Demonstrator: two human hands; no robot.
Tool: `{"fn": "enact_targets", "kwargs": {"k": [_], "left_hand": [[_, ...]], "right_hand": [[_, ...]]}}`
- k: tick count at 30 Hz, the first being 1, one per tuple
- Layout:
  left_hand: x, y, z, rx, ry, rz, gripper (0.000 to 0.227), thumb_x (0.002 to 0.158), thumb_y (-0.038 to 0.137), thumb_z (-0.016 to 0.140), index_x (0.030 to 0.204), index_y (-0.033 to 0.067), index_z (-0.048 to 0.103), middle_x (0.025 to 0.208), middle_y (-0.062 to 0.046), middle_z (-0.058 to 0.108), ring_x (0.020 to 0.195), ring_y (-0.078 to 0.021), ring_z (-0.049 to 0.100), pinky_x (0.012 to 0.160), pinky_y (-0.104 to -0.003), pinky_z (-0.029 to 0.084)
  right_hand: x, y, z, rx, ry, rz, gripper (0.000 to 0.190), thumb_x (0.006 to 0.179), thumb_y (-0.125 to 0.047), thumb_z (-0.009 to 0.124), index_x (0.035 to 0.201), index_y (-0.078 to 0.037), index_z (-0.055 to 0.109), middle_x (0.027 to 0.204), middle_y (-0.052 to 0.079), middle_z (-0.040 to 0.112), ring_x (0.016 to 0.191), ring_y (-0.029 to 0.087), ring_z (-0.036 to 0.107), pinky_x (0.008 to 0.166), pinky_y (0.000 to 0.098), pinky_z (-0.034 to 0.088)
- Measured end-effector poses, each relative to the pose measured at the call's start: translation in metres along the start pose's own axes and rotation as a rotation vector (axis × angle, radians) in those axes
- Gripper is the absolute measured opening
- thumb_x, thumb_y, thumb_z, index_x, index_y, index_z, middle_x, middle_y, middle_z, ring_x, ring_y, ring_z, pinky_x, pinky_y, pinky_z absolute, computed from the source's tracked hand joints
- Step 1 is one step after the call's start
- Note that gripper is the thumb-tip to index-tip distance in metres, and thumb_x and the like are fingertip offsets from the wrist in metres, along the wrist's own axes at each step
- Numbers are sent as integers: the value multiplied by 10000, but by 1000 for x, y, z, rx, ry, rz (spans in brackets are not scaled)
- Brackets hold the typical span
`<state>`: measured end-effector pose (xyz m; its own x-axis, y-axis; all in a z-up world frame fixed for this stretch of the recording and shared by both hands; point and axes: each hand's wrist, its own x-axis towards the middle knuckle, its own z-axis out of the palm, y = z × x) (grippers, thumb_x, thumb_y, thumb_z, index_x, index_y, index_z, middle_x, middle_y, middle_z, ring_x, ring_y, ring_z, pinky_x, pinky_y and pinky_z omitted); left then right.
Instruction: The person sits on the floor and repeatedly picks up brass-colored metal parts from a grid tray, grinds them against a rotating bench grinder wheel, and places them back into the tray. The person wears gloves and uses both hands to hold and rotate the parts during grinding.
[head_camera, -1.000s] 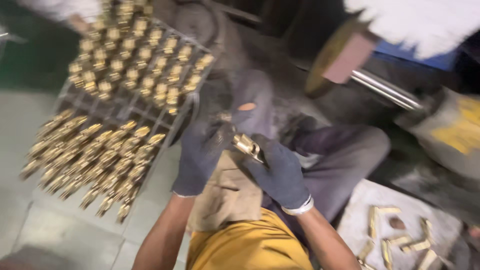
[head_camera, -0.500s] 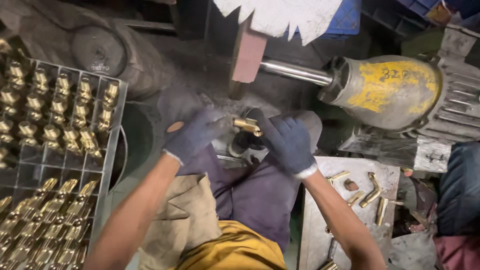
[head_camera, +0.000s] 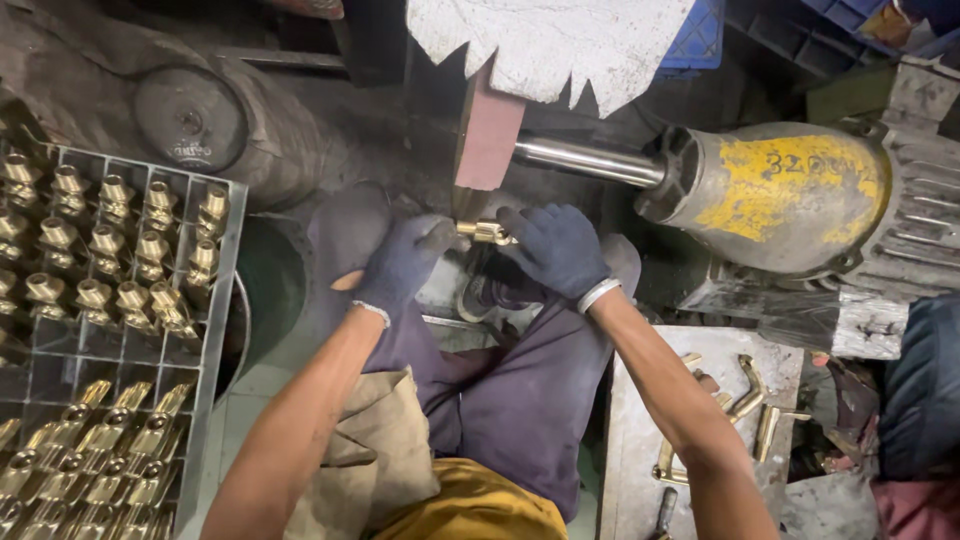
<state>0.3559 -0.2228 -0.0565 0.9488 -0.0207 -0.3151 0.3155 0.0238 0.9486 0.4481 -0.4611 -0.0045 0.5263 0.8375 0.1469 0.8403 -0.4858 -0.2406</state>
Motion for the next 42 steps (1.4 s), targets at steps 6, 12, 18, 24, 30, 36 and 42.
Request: {"fn": "enact_targets", "kwargs": {"k": [6, 12, 18, 24, 30, 36, 42], "left_hand": [[0, -3, 2, 15, 31, 83, 323, 1034, 275, 556, 969, 8, 726, 920, -69, 772, 901, -148, 709, 851, -312, 536], [-1, -7, 3, 108, 52, 59, 335, 1052, 260, 558, 952, -1, 743, 829, -104, 694, 805, -173, 614, 770, -338, 501], [-2, -5, 3, 67, 49, 39, 299, 1034, 247, 554, 983, 11, 731, 845, -52, 722, 782, -118, 593, 735, -309, 489], [2, -13, 4, 3, 59, 6, 294, 1020, 254, 571, 1004, 13, 738, 922, -30, 776, 847, -94, 669, 793, -270, 521], [-15, 6, 1, -94, 21, -40, 276, 1006, 237, 615, 1012, -3, 751, 893, -10, 743, 836, -86, 619, 754, -269, 503], [-43, 33, 10, -234, -9, 24, 234, 992, 204, 665, 1004, -15, 744, 910, -21, 723, 853, -85, 623, 768, -268, 510], [-26, 22, -14, -360, -188, -109, 260, 1012, 245, 614, 1024, 30, 759, 919, 21, 724, 770, -72, 500, 698, -248, 389]], "right_hand": [[14, 10, -6, 348, -156, 145, 462, 883, -324, 766, 1271, -83, 693, 945, 136, 705, 899, 358, 672, 783, 469, 516], [21, 27, 3, 832, -401, 442, 425, 853, -239, 765, 1239, -65, 726, 918, 67, 748, 826, 211, 697, 793, 382, 563], [19, 58, 27, 1140, -662, 573, 269, 965, -246, 650, 1037, -6, 748, 811, 48, 668, 614, 129, 528, 554, 326, 420], [20, 62, 29, 1271, -835, 794, 413, 1012, -363, 545, 1081, -10, 747, 770, 40, 689, 489, 57, 462, 416, 245, 334], [29, 18, -19, 1216, -776, 791, 455, 920, -367, 596, 1250, -58, 648, 801, 58, 721, 509, 112, 533, 447, 285, 435], [-10, -56, -54, 222, -8, 273, 555, 761, -321, 836, 1221, -86, 632, 898, 110, 697, 709, 291, 670, 609, 394, 515], [-8, -35, -30, -87, 101, 30, 386, 823, -244, 776, 1166, -139, 632, 914, 63, 644, 776, 283, 632, 674, 427, 466]]}}
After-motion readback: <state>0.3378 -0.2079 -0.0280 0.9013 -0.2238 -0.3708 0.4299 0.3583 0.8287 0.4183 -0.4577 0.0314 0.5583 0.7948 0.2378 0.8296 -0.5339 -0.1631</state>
